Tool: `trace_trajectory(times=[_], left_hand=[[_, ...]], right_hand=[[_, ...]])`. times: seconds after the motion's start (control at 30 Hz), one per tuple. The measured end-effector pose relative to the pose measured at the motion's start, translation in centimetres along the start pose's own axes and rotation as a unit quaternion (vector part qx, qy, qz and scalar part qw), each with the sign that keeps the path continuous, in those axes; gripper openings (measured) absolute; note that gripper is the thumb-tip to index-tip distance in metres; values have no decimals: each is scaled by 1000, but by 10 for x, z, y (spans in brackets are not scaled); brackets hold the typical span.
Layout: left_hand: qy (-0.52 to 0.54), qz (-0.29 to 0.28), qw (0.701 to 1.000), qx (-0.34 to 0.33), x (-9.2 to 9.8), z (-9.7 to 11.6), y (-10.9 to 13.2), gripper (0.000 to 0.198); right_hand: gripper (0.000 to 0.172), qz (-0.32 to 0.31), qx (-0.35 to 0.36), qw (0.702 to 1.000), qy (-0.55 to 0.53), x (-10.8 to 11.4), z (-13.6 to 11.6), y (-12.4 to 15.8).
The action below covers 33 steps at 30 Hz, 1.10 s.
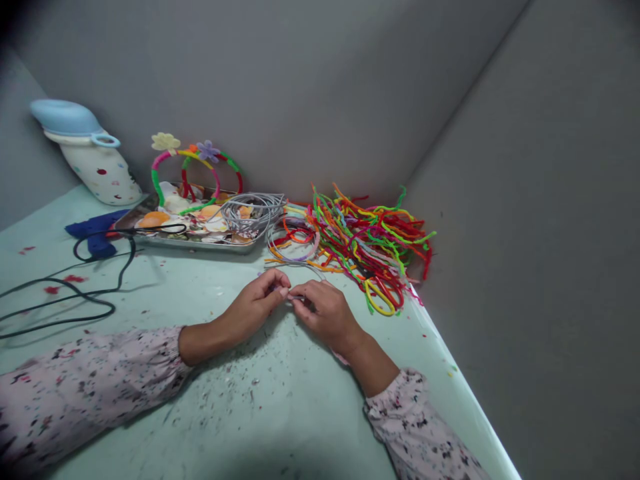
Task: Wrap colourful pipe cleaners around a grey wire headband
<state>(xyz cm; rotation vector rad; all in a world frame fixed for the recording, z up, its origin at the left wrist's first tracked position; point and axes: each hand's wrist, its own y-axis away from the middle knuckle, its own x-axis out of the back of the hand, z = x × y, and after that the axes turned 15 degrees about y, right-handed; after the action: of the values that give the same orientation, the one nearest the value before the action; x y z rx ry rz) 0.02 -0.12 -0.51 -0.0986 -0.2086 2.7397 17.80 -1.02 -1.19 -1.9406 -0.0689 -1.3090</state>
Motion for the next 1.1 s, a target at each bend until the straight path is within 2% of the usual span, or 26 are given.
trace_trajectory(times=[0.23, 0.6, 1.1], left_hand=[[23, -7, 1000, 1, 0, -2, 0, 5], [21, -9, 1000, 6, -1, 1, -1, 6], [1, -19, 1000, 5, -2, 4, 2, 5]], right_hand=[[6, 22, 12, 1000, 16, -2, 0, 0], [12, 56, 49, 995, 62, -1, -1, 0], [11, 56, 62, 994, 74, 2, 0, 0]])
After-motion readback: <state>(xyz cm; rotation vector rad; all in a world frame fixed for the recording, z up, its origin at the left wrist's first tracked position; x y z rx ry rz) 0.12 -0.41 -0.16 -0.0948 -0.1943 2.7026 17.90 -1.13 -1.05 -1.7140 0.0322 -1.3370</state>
